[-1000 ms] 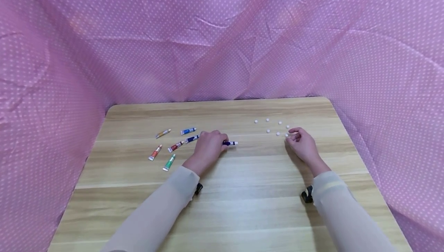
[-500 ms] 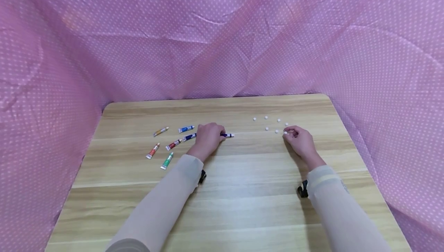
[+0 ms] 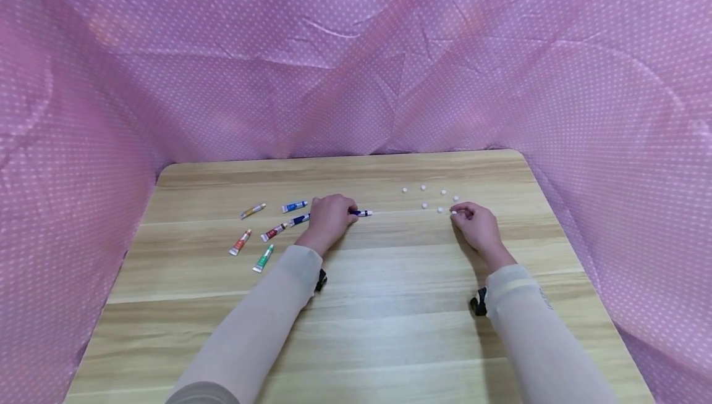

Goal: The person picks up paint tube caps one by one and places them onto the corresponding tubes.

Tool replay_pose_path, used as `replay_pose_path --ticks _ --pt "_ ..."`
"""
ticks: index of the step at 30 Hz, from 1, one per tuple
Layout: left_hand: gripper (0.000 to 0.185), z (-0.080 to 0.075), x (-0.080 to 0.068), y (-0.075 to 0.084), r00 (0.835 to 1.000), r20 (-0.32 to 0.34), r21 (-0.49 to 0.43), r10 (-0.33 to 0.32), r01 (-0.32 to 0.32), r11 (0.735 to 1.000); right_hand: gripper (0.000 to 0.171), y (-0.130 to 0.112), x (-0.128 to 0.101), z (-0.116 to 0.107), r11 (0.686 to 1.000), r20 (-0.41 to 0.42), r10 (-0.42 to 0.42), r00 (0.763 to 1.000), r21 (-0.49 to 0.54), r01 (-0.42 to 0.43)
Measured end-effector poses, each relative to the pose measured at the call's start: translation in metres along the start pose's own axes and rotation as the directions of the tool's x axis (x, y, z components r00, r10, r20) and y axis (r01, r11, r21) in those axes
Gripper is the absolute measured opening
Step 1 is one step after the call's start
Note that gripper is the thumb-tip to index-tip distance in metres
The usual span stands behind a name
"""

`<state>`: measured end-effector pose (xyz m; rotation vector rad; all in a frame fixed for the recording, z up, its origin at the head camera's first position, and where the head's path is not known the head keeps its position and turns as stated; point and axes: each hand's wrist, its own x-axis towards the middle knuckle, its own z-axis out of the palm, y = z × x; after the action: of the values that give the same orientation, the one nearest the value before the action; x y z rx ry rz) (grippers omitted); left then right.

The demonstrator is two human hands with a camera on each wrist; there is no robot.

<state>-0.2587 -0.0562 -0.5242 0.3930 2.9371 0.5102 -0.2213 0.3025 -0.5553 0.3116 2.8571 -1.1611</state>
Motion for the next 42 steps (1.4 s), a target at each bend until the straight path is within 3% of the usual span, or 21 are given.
replay_pose_path --ticks 7,12,18,24,33,42 --pt "0.02 0.0 -0.003 0.0 1.0 0.001 0.012 -0.006 0.006 1.0 0.026 0.001 0.0 0.002 1.0 -0.021 -0.014 1.0 -0.001 0.014" --pt "0.033 -0.001 -0.007 -0.001 1.0 0.002 0.003 -0.003 0.003 1.0 0.028 0.004 0.0 0.003 1.0 -0.005 0.02 1.0 0.003 -0.02" --pt "0.047 -0.012 -0.02 -0.011 0.999 -0.042 -0.034 -0.013 0.012 0.999 0.029 0.004 0.0 0.001 0.999 0.002 0.032 0.999 0.015 -0.032" --pt "0.047 -0.025 -0.04 -0.03 0.993 -0.11 -0.028 -0.049 0.046 0.999 0.029 0.002 -0.003 0.0 0.998 0.004 0.046 0.999 0.051 -0.046" --pt "0.045 -0.037 -0.083 -0.072 0.966 -0.187 -0.105 -0.179 0.161 0.981 0.029 0.0 -0.005 0.0 0.993 -0.011 0.054 0.998 0.104 -0.052" --pt "0.041 -0.047 -0.118 -0.1 0.944 -0.196 -0.146 -0.266 0.24 0.96 0.035 0.007 -0.008 -0.006 0.98 0.016 0.082 0.996 0.18 -0.084"
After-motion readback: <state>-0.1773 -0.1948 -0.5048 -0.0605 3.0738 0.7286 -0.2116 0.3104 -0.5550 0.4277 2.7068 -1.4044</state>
